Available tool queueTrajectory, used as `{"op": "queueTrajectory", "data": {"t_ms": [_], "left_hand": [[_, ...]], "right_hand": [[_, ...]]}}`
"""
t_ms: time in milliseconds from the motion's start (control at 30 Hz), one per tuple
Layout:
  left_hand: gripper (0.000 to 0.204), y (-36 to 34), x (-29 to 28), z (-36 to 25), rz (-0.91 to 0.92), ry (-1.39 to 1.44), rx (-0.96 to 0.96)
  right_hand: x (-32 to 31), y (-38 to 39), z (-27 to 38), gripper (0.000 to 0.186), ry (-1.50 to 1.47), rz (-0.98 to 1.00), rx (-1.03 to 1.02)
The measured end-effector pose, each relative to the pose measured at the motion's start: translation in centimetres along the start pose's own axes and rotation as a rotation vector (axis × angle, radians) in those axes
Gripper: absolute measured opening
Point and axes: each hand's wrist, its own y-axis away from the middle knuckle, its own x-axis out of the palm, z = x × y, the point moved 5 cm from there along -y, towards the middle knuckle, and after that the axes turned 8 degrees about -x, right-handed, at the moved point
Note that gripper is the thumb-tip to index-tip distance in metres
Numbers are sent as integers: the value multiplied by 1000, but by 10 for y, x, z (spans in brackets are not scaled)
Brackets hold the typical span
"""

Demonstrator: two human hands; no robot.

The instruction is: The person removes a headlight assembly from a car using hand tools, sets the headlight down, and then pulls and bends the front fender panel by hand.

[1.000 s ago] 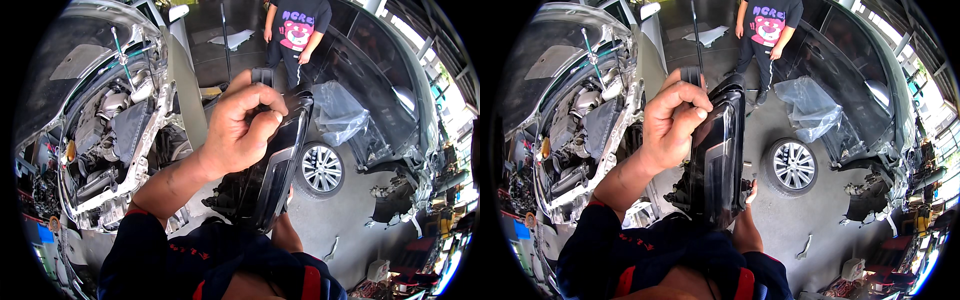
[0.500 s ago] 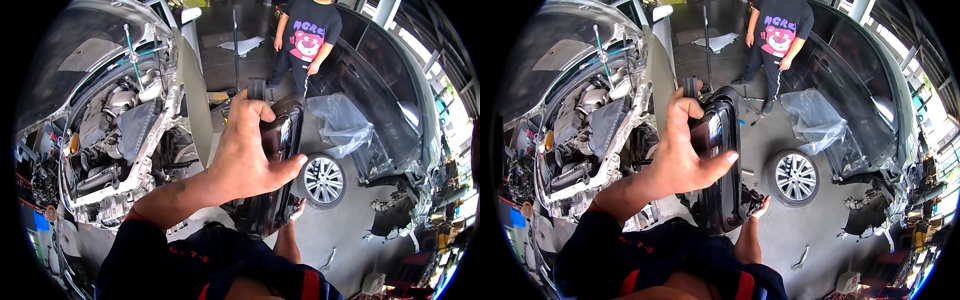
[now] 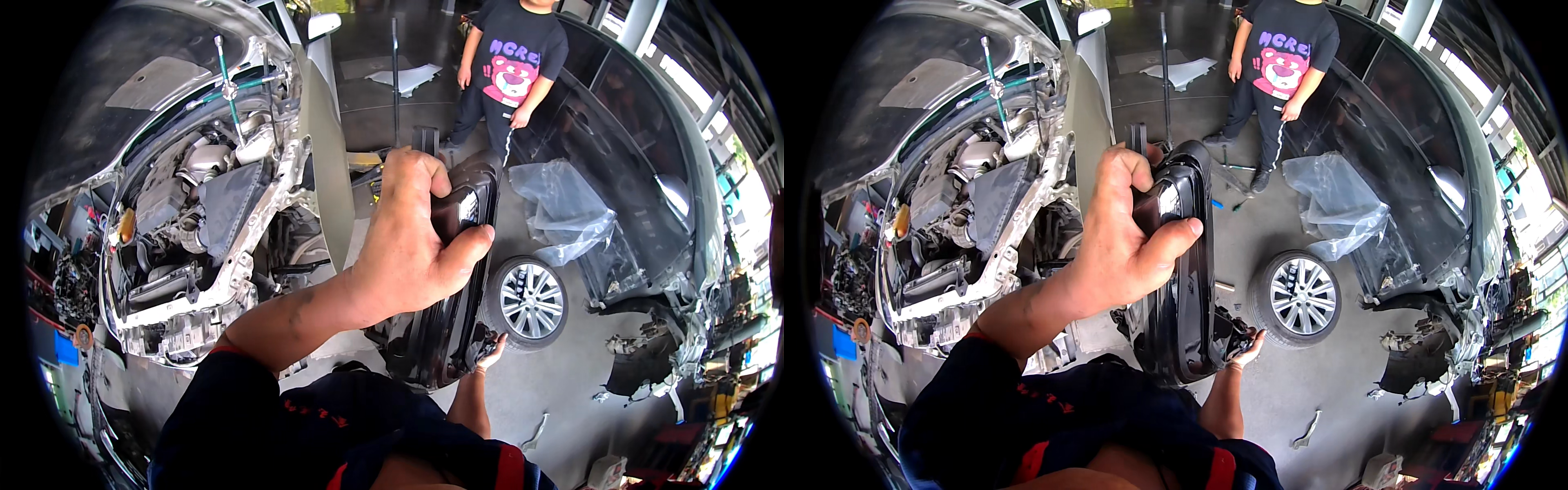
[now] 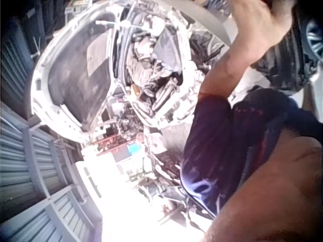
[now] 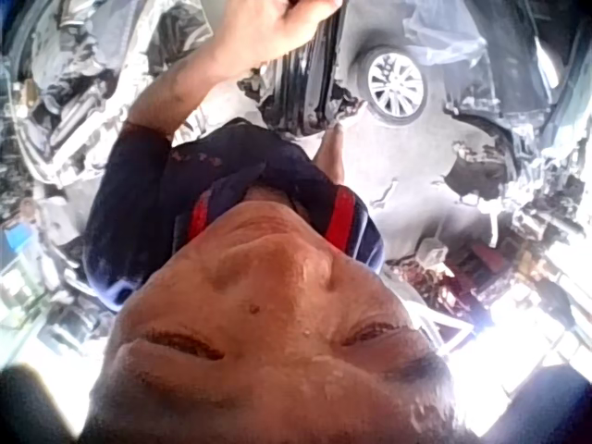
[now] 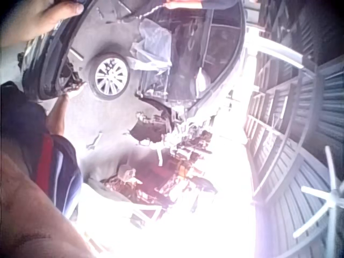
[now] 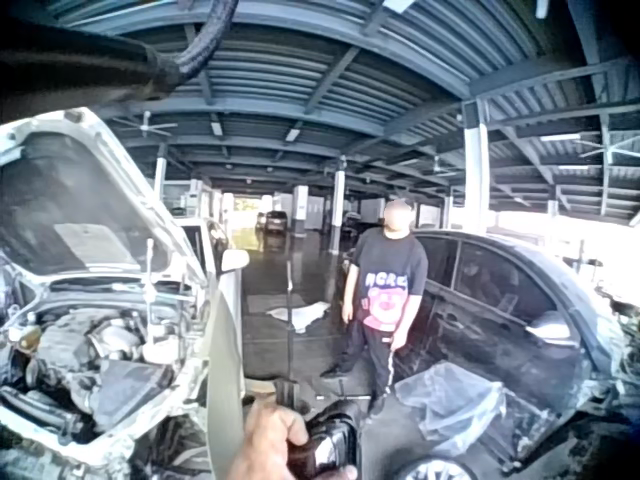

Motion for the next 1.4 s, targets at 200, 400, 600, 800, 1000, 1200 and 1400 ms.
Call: {"op": "queueTrajectory", "data": {"t_ms": [200,400,600,800,1000,1200,1400], "left_hand": [[49,3,-2,-2,-7,47,-114],[47,3,-5,-2,-41,28,-89],[47,4,-5,-4,-69,43,-69],[52,15,-1,25,-92,209,-266],[53,12,-3,7,-17,119,-105],[53,11,1,9,-42,346,-242],[49,11,6,7,-1,387,-309]], "right_hand": [[-13,0,4,45,78,-95,-10],[-2,6,4,46,125,-154,-32],[-11,3,6,49,109,-37,-28],[13,16,13,50,254,-93,-97],[-1,6,10,47,169,-31,-63],[-7,2,9,47,148,-64,-65],[-16,0,8,48,86,-37,-1]]}}
